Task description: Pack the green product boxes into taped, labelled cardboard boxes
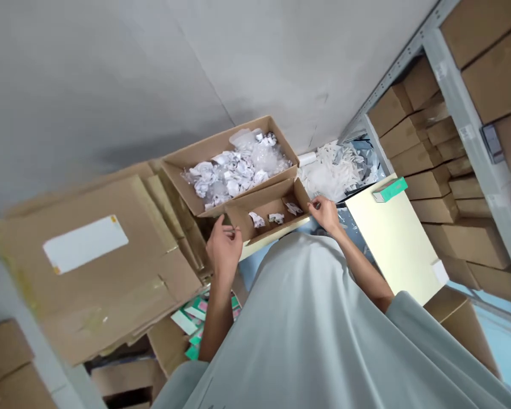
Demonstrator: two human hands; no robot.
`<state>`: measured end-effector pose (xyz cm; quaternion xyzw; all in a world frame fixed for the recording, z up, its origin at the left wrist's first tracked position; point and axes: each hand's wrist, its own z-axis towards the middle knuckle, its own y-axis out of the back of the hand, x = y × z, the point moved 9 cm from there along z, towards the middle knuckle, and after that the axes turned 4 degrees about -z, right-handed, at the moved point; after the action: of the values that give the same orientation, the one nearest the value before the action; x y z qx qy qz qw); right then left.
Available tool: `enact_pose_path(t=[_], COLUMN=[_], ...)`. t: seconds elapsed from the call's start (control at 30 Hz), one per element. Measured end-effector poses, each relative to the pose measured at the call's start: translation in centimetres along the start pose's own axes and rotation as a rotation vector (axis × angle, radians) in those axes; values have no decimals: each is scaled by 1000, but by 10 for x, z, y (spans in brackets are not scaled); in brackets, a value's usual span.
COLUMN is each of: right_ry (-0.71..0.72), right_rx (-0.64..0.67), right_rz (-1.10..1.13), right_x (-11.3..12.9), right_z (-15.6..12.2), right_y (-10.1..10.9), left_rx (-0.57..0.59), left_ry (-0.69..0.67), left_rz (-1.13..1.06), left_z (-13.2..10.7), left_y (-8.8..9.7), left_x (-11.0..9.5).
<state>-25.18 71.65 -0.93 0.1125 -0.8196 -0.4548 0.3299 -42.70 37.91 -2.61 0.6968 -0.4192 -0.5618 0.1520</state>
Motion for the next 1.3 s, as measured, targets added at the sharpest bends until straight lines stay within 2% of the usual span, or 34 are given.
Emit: enact_pose_path(t=[0.1,0.2,0.33,0.47,0.57,0.67,0.8,0.93,1.1,1.3], right_ry=[-55,-153,-333,-510,-629,-737,-853,-929,-980,-1060], right_rx=[-90,-180,-348,-482,-562,-630,-692,-753,-808,-813], right_rz=[77,157,269,367,408,426,431,436,475,519], right_x=[-31,-83,-170,-259,-320,-375,-433,-467,-482,-486], right_z=[-12,-37,-95,-162,-208,-246,-290,-322,-334,-334], right_y=[35,72,119,154,175,192,209,213,200,185], left_rx=[49,156,337,473,572,658,769,862,913,951], left_ry=[-109,-249,-496,-679,-768,-838,-893,-916,-897,-752], left_rz=[1,6,31,48,74,100,103,100,136,131], left_z=[4,1,-23,-69,-112,-157,-204,-230,-237,-223], left_y=[-15,-53,-124,-202,-268,-333,-404,-448,-488,-525], left_x=[-39,-94,-185,-269,-318,-356,-394,-421,-436,-432])
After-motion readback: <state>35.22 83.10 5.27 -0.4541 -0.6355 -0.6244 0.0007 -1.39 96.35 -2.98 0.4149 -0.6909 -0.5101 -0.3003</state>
